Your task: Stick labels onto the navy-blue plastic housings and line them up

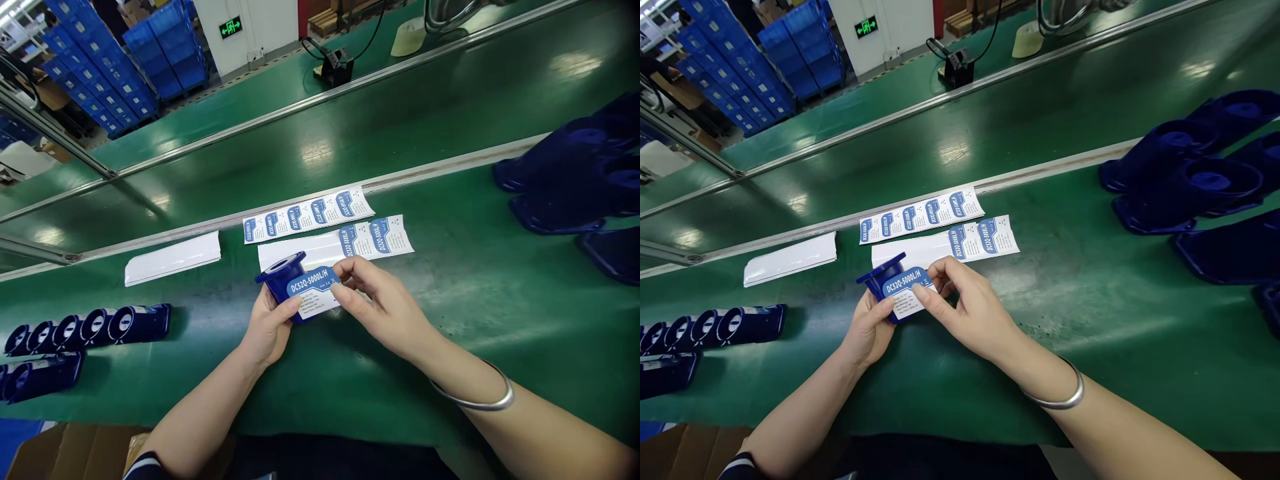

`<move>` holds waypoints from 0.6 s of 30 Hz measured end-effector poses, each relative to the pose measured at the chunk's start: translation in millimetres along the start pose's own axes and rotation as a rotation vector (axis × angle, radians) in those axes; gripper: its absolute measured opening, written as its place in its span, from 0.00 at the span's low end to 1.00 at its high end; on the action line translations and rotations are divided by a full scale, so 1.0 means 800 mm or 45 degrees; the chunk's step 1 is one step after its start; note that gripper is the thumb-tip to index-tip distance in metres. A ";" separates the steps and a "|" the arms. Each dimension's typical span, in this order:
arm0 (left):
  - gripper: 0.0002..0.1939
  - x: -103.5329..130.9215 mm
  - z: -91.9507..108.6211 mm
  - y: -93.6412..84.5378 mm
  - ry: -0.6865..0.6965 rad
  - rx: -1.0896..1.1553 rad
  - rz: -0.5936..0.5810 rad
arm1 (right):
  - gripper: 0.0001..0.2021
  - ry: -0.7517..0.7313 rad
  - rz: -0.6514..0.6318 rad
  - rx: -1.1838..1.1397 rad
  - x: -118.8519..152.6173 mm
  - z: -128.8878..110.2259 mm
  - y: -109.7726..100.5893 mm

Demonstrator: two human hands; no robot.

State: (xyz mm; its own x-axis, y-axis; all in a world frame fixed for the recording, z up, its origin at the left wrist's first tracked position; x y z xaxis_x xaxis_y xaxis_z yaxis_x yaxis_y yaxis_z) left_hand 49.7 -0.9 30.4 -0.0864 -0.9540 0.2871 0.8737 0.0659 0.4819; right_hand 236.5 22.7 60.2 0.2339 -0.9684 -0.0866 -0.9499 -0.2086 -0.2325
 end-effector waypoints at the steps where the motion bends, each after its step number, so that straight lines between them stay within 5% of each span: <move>1: 0.30 0.000 -0.001 0.000 -0.006 -0.009 -0.003 | 0.16 -0.055 0.012 0.053 0.001 -0.002 0.000; 7: 0.31 0.002 -0.002 0.003 -0.050 -0.018 -0.010 | 0.18 -0.257 0.154 0.302 0.007 -0.010 0.003; 18: 0.31 0.009 -0.006 0.004 -0.181 0.048 -0.081 | 0.18 -0.546 0.203 0.328 0.011 -0.019 0.014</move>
Point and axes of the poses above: each hand's wrist, its own x-axis away from the middle knuckle, its own y-axis out of the palm, z = x × y, the point moved 3 cm from there along -x, towards the middle knuckle, and after that the axes turned 3 degrees about y, right-handed, at the moved point
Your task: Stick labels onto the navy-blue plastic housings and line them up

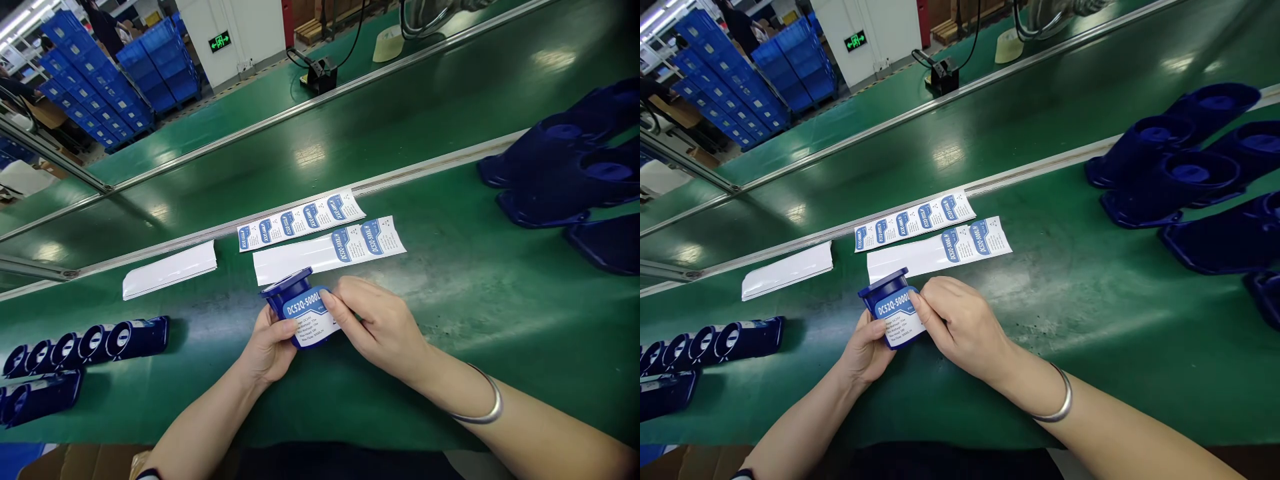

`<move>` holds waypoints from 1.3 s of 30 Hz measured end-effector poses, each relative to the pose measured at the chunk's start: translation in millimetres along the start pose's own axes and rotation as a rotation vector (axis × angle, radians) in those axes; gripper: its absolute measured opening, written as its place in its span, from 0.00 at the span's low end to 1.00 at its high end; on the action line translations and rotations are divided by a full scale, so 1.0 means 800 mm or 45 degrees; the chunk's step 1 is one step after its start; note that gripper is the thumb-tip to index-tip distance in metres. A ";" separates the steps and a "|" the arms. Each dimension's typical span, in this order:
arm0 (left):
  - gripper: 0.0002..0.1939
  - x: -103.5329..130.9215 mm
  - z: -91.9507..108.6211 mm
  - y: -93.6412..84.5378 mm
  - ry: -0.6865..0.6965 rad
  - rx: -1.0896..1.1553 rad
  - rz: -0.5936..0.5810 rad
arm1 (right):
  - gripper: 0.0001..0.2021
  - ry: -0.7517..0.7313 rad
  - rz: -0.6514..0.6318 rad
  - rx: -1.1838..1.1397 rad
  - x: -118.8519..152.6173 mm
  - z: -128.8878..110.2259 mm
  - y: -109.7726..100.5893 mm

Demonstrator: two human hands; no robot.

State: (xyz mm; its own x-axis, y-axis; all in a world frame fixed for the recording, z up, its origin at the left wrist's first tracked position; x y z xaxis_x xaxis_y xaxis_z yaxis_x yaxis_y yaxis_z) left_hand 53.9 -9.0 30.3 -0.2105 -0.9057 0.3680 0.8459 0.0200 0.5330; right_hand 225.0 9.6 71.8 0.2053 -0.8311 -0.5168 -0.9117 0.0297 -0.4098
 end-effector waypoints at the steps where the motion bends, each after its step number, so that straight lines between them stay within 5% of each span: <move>1: 0.31 0.001 0.000 0.000 -0.005 0.006 0.005 | 0.18 -0.006 -0.004 -0.003 0.001 0.000 0.001; 8: 0.31 0.004 0.001 0.000 0.008 0.047 0.013 | 0.18 0.024 -0.028 -0.075 0.006 -0.003 0.008; 13: 0.40 0.005 0.002 0.003 0.010 -0.002 -0.035 | 0.18 0.153 -0.032 -0.223 0.013 0.000 0.017; 19: 0.48 0.000 0.002 0.002 0.026 -0.035 -0.131 | 0.12 0.569 0.005 -0.498 0.027 0.025 0.040; 26: 0.33 -0.003 0.006 0.012 -0.151 0.233 -0.276 | 0.13 0.566 0.325 -0.567 0.019 0.041 0.027; 29: 0.32 -0.001 0.000 0.018 -0.296 0.288 -0.346 | 0.17 0.538 0.209 -0.639 0.013 0.037 0.018; 34: 0.34 -0.001 -0.016 0.019 -0.513 0.314 -0.466 | 0.25 0.698 -0.244 -0.934 0.014 0.035 0.027; 39: 0.33 -0.007 -0.016 0.014 -0.464 0.191 -0.499 | 0.25 0.803 -0.218 -0.974 0.021 0.046 0.032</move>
Point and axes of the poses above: each hand's wrist, its own x-axis away from the middle knuckle, its own y-axis out of the palm, z = x × y, the point moved 3 cm from there along -x, towards the middle knuckle, and after that the axes turned 3 degrees about y, right-handed, at the moved point
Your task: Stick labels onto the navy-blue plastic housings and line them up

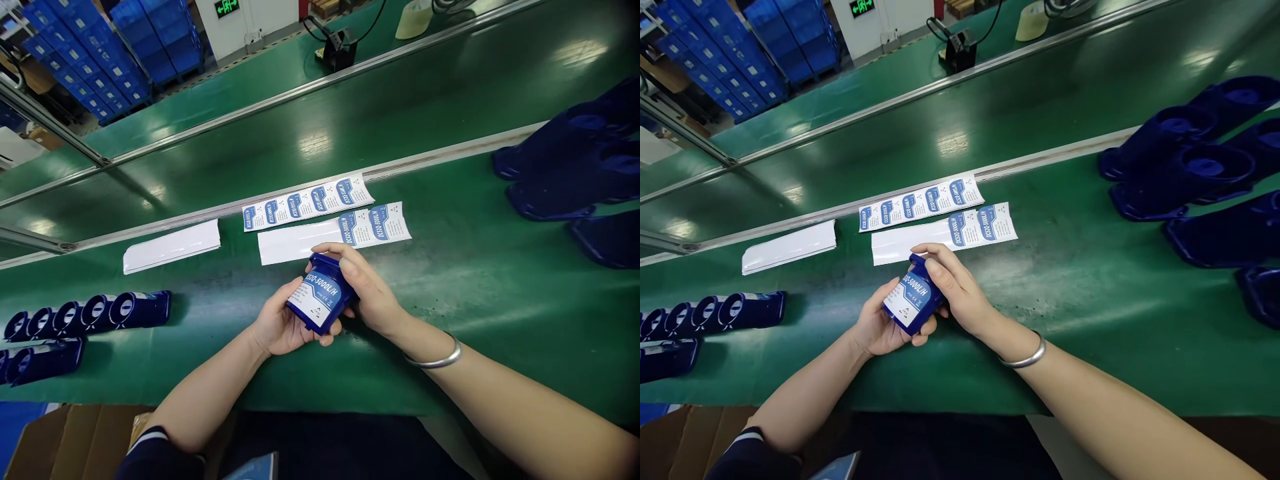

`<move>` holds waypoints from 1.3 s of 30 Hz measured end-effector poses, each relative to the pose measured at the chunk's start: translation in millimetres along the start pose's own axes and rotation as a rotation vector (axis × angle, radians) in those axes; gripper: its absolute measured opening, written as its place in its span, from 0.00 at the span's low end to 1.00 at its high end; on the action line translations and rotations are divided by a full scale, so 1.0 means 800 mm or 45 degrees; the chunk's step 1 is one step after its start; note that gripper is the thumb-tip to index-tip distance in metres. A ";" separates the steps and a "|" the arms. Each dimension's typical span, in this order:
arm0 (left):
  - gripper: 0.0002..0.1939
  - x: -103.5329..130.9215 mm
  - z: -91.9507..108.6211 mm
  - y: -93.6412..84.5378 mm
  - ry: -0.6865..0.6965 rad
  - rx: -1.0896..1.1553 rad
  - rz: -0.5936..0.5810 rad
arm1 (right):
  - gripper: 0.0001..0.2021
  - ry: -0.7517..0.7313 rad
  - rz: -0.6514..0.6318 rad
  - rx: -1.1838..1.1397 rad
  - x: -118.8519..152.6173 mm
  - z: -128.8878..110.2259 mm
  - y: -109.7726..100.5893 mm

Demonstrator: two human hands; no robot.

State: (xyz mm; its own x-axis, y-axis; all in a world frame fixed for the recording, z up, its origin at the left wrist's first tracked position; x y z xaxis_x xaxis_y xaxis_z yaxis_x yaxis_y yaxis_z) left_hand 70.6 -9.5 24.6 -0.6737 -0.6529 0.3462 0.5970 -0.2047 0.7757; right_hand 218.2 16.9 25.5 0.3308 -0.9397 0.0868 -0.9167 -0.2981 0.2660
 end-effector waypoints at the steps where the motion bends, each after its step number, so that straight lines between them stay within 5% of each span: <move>1: 0.32 0.000 0.002 -0.002 0.020 -0.069 0.012 | 0.24 -0.019 0.029 0.016 0.000 0.001 -0.001; 7: 0.24 0.004 0.016 -0.009 0.120 -0.408 0.121 | 0.21 -0.105 0.140 0.193 -0.002 0.005 -0.011; 14: 0.32 -0.003 0.008 -0.007 0.015 -0.083 0.027 | 0.21 0.070 0.099 0.022 -0.007 0.010 -0.011; 19: 0.31 -0.002 0.001 -0.013 -0.066 0.073 -0.041 | 0.21 -0.037 0.014 0.037 -0.005 0.000 -0.004; 25: 0.30 0.008 0.021 -0.020 0.399 -0.028 0.233 | 0.17 -0.198 0.259 0.187 -0.009 -0.014 -0.020; 29: 0.34 0.013 0.036 -0.030 0.640 -0.166 0.470 | 0.12 -0.195 0.209 0.278 -0.006 -0.019 -0.018; 39: 0.34 0.017 0.047 -0.029 0.855 -0.507 0.379 | 0.12 -0.239 0.109 0.395 0.005 -0.032 -0.004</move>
Point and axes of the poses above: each hand's wrist, its own x-axis away from the middle knuckle, its own y-axis out of the palm, z = x × y, the point moved 3 cm from there along -x, towards the middle knuckle, and after that the axes turned 3 degrees about y, right-handed, at the moved point
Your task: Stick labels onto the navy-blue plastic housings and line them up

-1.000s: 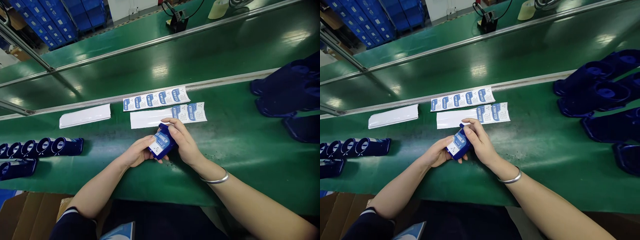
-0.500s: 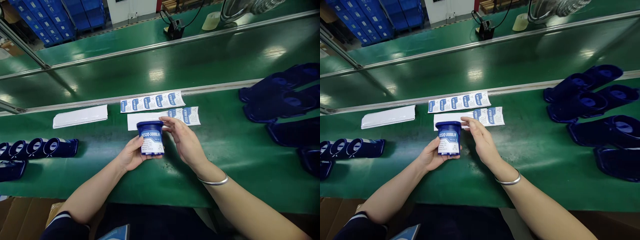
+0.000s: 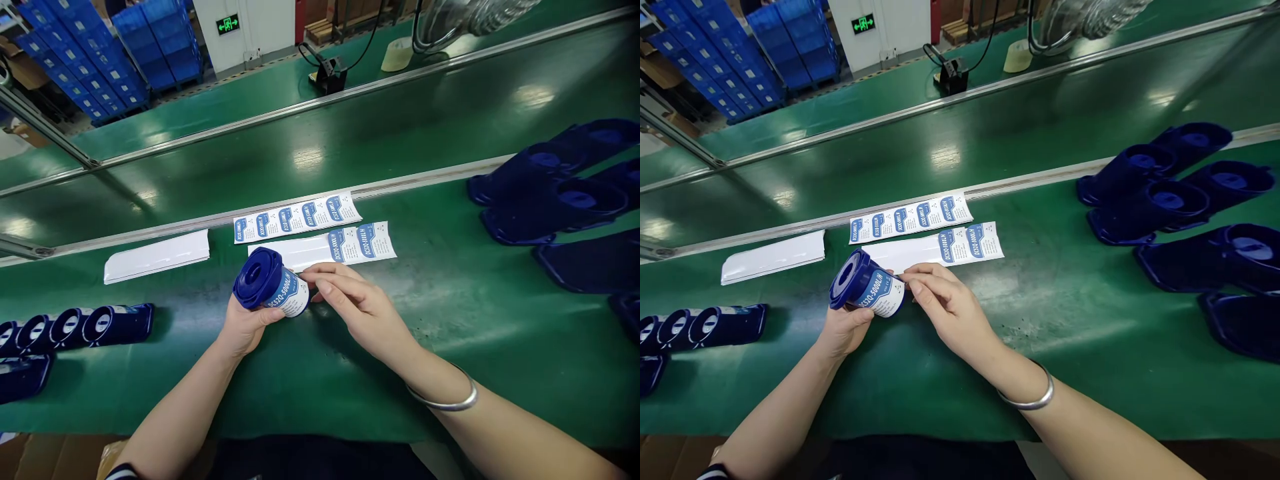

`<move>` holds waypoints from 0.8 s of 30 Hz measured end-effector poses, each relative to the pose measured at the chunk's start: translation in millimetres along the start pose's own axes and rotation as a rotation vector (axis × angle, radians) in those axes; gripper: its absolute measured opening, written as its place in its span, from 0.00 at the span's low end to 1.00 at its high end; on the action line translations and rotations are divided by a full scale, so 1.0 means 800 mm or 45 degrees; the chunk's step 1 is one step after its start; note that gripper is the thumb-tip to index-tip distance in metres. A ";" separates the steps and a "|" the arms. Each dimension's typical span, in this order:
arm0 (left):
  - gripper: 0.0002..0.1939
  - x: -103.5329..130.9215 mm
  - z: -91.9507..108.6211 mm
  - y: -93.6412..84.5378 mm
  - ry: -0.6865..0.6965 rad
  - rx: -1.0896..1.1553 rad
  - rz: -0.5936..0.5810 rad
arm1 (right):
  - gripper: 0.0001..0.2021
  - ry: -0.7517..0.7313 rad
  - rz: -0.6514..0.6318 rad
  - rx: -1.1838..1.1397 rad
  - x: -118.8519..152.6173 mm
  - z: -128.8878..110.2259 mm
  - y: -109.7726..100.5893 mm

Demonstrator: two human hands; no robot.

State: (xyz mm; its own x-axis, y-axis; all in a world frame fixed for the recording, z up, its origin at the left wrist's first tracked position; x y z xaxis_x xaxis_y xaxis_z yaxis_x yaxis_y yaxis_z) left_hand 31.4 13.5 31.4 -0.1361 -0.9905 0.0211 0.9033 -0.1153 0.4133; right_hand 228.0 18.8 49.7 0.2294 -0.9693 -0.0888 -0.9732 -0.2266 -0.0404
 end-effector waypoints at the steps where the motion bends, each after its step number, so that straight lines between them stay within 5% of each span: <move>1: 0.35 0.000 0.001 0.000 0.006 -0.013 -0.002 | 0.12 -0.007 0.007 0.018 0.000 -0.001 0.000; 19: 0.36 0.002 0.003 0.003 0.104 -0.141 -0.084 | 0.10 0.253 -0.016 -0.254 -0.005 0.008 0.001; 24: 0.31 0.003 -0.007 0.011 0.000 -0.088 0.050 | 0.10 0.049 0.139 0.038 -0.002 0.001 0.000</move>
State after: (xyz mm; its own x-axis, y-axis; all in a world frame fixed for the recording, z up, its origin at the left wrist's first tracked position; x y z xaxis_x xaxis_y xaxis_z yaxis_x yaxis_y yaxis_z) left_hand 41.2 9.3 29.8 -0.1000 -0.9943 0.0363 0.9340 -0.0812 0.3480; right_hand 227.8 20.1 49.4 0.1203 -0.9912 -0.0557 -0.9912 -0.1169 -0.0620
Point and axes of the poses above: each hand's wrist, its own x-axis away from the middle knuckle, its own y-axis out of the palm, z = x × y, the point moved 3 cm from there along -x, towards the middle knuckle, and after that the axes turned 3 degrees about y, right-handed, at the moved point
